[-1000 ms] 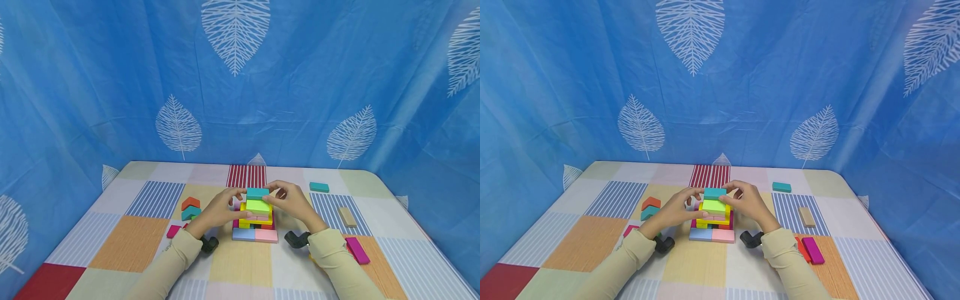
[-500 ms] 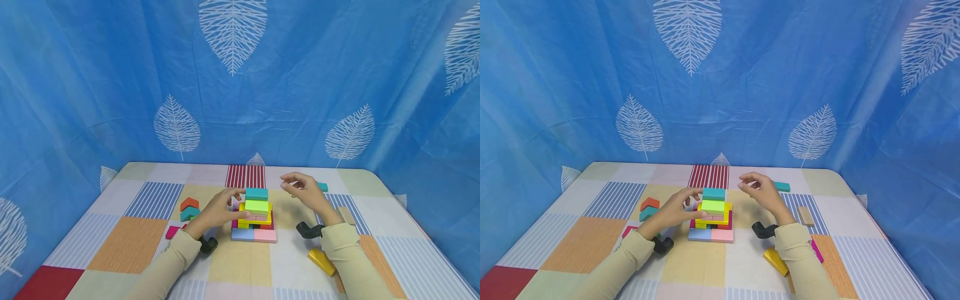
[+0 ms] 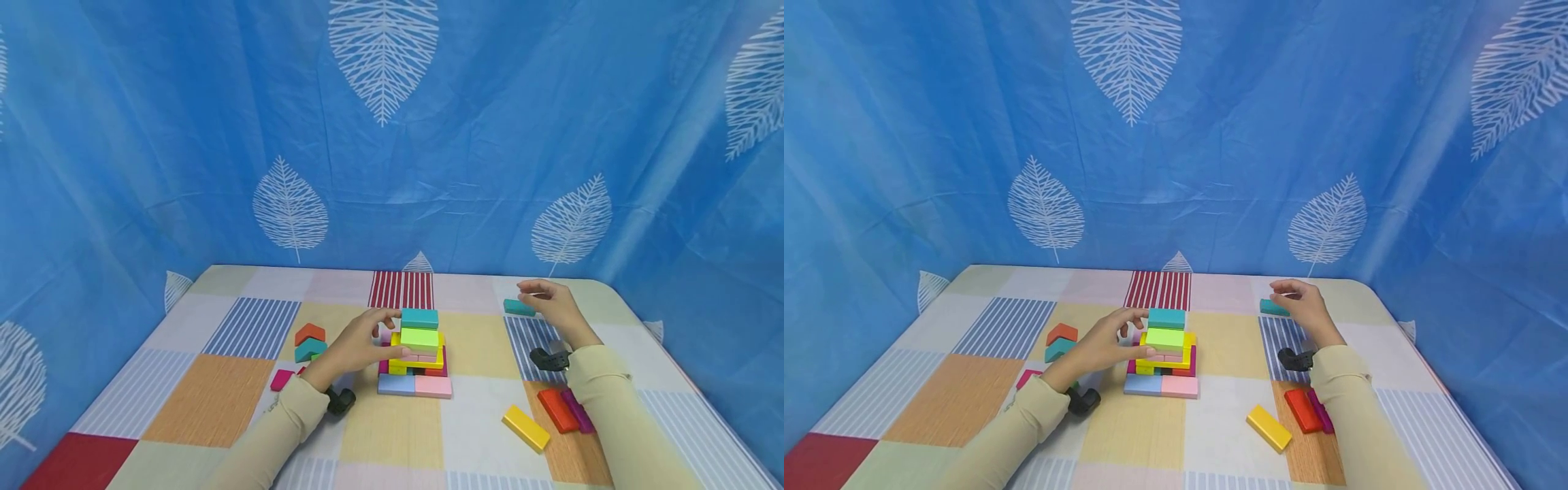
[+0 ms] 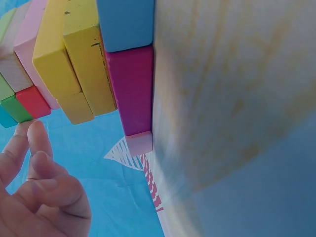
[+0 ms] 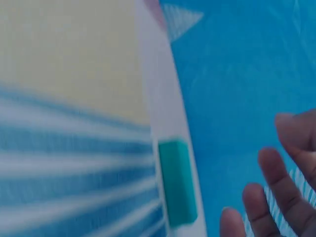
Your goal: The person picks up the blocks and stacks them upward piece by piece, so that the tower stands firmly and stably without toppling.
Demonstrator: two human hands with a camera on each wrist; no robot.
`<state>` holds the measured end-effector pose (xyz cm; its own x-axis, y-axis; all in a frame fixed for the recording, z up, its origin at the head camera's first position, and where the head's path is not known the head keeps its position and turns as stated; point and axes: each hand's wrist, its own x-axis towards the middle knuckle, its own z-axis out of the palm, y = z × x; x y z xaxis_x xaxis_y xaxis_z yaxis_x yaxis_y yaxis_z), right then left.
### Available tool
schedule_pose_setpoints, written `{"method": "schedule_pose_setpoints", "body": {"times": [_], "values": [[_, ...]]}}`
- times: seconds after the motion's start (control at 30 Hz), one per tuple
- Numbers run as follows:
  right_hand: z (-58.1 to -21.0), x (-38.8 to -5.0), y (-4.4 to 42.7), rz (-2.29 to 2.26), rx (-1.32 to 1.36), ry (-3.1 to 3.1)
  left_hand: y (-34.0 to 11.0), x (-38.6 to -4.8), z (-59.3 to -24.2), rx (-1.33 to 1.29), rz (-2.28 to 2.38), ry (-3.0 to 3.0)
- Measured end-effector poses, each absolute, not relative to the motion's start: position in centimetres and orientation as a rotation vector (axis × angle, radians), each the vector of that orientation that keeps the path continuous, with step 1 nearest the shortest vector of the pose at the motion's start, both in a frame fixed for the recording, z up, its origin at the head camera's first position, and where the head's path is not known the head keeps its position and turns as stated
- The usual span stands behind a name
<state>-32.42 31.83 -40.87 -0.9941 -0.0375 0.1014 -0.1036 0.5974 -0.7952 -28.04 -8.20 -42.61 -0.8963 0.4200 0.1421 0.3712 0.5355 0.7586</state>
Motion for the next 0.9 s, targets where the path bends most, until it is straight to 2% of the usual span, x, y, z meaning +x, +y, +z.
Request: {"method": "schedule_pose_setpoints", "body": {"times": [0.37, 0.7, 0.9], "values": [[-42.3, -34.3, 35.2, 1.370, -0.153, -3.019, -8.2, -28.1, -42.5, 0.686, 1.320, 2.690], [-42.7, -35.3, 34.5, 1.241, -0.240, -3.072, -8.1, -28.1, -42.4, 0.697, 1.318, 2.685], [-42.2, -34.4, 33.5, 1.175, -0.091, -3.050, -8.2, -28.1, -42.4, 0.678, 1.323, 2.682]]}}
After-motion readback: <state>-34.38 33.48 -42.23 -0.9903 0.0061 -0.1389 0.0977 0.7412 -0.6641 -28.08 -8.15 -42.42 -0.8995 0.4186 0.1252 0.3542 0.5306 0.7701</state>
